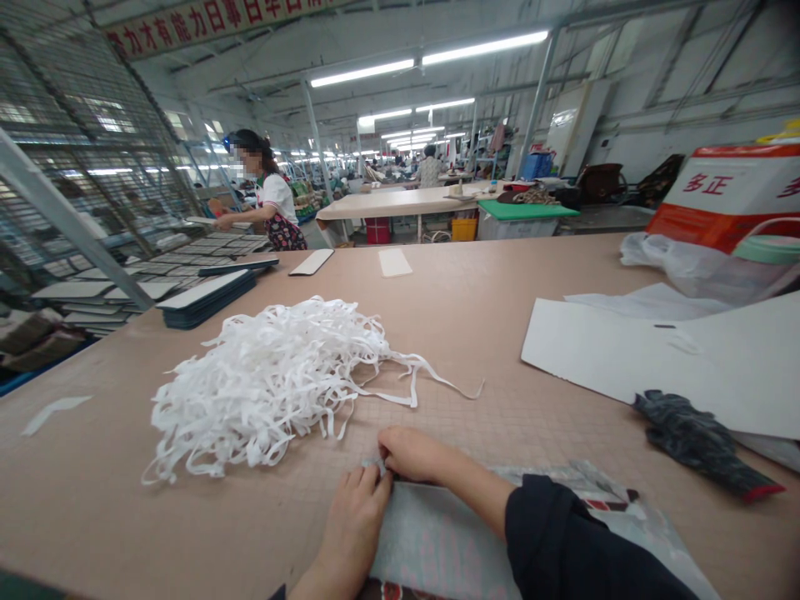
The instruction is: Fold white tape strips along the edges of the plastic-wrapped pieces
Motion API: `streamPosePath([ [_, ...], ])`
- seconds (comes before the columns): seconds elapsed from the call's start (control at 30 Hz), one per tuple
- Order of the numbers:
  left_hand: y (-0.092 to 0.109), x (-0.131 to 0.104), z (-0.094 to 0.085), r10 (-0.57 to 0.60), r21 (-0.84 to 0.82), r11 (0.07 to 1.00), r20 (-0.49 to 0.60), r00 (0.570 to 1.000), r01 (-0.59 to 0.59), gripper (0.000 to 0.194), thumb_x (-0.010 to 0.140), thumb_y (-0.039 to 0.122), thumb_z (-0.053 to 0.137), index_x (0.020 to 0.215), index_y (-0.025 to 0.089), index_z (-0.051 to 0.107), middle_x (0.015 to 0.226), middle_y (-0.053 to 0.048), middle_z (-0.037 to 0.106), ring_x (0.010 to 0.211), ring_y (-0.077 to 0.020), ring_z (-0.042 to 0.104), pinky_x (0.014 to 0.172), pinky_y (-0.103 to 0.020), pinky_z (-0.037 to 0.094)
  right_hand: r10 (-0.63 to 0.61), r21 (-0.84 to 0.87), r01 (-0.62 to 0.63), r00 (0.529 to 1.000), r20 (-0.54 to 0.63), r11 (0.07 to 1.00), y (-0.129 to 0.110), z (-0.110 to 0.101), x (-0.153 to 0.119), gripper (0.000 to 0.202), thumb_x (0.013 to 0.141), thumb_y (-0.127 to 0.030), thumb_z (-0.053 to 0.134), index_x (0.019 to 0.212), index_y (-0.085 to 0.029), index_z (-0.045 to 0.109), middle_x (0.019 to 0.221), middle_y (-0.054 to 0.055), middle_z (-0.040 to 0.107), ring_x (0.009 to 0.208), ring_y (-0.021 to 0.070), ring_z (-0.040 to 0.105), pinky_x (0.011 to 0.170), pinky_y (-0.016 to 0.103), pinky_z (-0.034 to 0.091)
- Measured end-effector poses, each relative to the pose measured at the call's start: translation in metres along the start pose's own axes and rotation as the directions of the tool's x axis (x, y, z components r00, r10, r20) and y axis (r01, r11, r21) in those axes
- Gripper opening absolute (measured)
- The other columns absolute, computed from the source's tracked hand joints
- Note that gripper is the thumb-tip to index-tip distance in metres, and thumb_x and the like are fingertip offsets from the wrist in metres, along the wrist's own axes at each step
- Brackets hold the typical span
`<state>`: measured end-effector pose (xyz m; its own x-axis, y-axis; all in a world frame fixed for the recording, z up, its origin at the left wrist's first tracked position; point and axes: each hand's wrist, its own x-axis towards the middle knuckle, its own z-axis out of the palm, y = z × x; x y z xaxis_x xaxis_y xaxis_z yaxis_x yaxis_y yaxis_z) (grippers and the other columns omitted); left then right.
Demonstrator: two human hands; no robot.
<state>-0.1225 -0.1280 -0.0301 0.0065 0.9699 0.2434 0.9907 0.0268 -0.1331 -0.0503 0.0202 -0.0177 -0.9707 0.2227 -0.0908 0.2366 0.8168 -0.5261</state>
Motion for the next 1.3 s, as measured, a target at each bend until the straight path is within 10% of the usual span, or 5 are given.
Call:
streamPosePath([
  [0.4, -0.003, 0.001, 0.007, 0.047, -0.062, 0.997, -0.098, 0.994, -0.053, 0.028, 0.080, 0.006, 0.039, 0.099, 0.018, 0.056, 0.103, -0.006, 0.058, 0.093, -0.0200, 0.051, 0.081, -0.035, 0.040, 0.077, -0.036, -0.083, 0.986, -0.145, 0.996, -0.008, 0.005, -0.016, 0.023, 0.077, -0.005, 0.042, 0.092, -0.013, 0.057, 0.093, 0.007, 0.059, 0.078, 0.0144, 0.053, 0.065, 0.023, 0.038],
  [0.6, -0.009, 0.009, 0.004, 0.082, -0.163, 0.982, -0.089, 0.993, -0.096, 0.029, 0.075, 0.005, 0.040, 0.091, 0.021, 0.057, 0.097, -0.002, 0.062, 0.087, -0.0176, 0.054, 0.082, -0.035, 0.038, -0.112, -0.357, 0.051, 0.982, -0.151, 0.933, 0.000, -0.002, -0.095, 0.015, 0.085, -0.014, 0.044, 0.080, -0.016, 0.058, 0.081, 0.004, 0.058, 0.078, 0.0176, 0.050, 0.066, 0.026, 0.037],
  [0.73, -0.017, 0.019, -0.003, 0.125, -0.175, 0.975, -0.078, 0.989, -0.137, 0.024, 0.074, 0.010, 0.043, 0.086, 0.023, 0.058, 0.094, -0.001, 0.063, 0.083, -0.0182, 0.055, 0.079, -0.034, 0.037, 0.091, -0.418, -0.138, 0.987, -0.132, 0.898, 0.023, -0.019, -0.160, 0.014, 0.082, -0.009, 0.047, 0.081, -0.016, 0.059, 0.082, 0.005, 0.059, 0.078, 0.0181, 0.051, 0.065, 0.026, 0.036],
  [1.0, 0.014, 0.047, -0.007, 0.190, -0.130, 0.971, -0.087, 0.978, -0.200, 0.021, 0.079, 0.021, 0.049, 0.098, 0.023, 0.056, 0.100, -0.003, 0.062, 0.092, -0.0203, 0.054, 0.088, -0.041, 0.033, 0.460, -0.139, -0.484, 0.871, -0.172, 0.864, 0.065, -0.042, -0.205, 0.019, 0.068, -0.008, 0.049, 0.082, -0.016, 0.058, 0.087, 0.007, 0.060, 0.084, 0.0196, 0.052, 0.070, 0.027, 0.036],
  [1.3, 0.025, 0.023, -0.042, 0.382, -0.241, 0.874, -0.195, 0.903, -0.421, 0.019, 0.086, 0.018, 0.039, 0.078, 0.023, 0.055, 0.070, 0.001, 0.057, 0.068, -0.0144, 0.051, 0.081, -0.033, 0.038, 0.412, 0.057, -0.410, 0.911, -0.035, 0.911, 0.008, -0.085, -0.256, 0.020, 0.067, -0.009, 0.048, 0.080, -0.022, 0.056, 0.087, 0.002, 0.060, 0.081, 0.0184, 0.054, 0.070, 0.026, 0.037],
])
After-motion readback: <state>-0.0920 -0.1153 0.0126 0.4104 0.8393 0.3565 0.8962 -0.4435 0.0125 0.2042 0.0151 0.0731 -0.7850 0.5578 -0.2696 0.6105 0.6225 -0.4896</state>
